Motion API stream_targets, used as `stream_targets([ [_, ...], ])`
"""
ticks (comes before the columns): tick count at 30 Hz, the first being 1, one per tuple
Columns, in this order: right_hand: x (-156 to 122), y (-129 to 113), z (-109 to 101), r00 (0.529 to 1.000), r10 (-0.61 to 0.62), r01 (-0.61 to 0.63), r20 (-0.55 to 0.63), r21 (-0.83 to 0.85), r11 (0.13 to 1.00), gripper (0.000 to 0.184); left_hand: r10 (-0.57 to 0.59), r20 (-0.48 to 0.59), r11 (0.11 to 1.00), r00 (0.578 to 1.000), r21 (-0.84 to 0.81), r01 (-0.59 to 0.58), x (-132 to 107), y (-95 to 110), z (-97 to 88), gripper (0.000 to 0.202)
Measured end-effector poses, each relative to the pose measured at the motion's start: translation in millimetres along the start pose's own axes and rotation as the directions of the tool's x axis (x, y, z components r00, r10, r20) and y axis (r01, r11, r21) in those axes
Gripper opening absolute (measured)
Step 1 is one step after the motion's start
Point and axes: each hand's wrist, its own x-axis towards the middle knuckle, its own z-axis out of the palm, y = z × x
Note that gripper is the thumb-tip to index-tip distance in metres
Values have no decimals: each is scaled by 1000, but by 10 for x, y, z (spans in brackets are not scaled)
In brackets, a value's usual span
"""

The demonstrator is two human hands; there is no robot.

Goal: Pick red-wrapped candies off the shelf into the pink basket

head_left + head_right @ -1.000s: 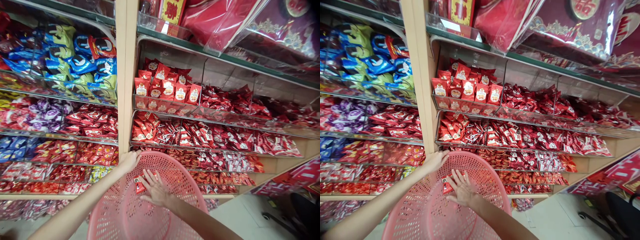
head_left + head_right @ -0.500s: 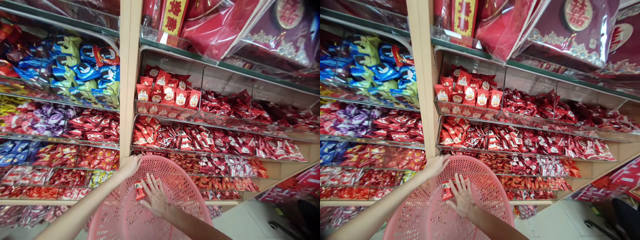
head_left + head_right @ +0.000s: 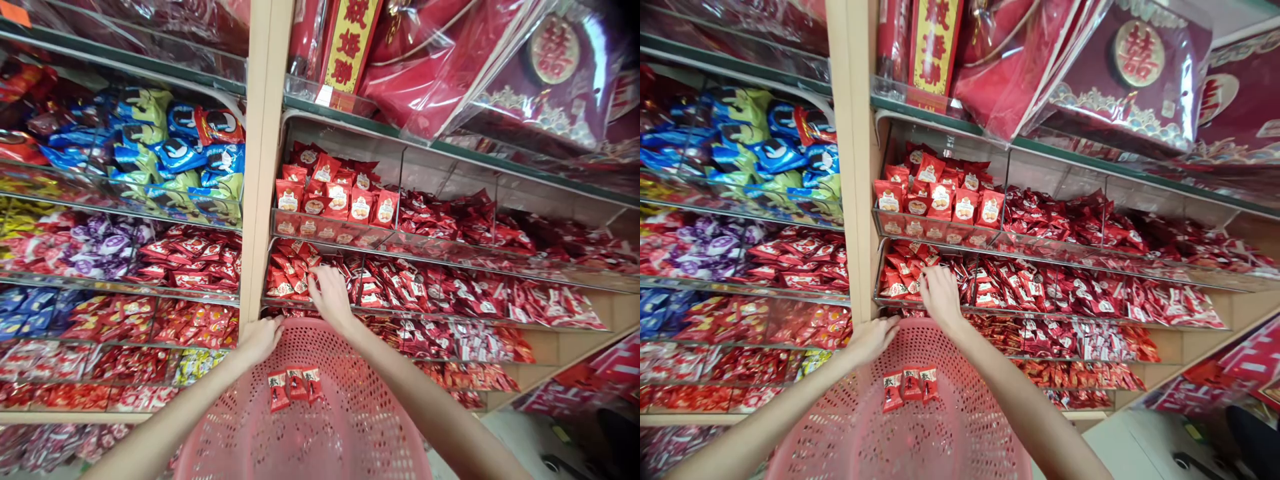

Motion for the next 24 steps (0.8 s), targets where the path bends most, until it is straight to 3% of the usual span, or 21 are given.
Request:
stream_targets([
  [3, 464, 159, 63, 987, 129, -115, 100, -137, 984, 31, 12, -10, 1000, 1000, -4, -12, -9, -1, -2, 39],
  [7, 796, 246, 169, 944, 239, -190, 228, -217, 958, 43, 23, -25, 1000, 999, -5, -23, -16, -9, 4, 38],
  [16, 929, 321, 272, 892, 366, -322, 265, -195, 926, 57, 20, -35, 1000, 999, -12, -20, -3, -30, 47, 37],
  [24, 997, 420, 251, 876, 426, -427, 227, -48, 903, 49, 15, -39, 1000, 999, -12, -15, -2, -32, 53, 38],
])
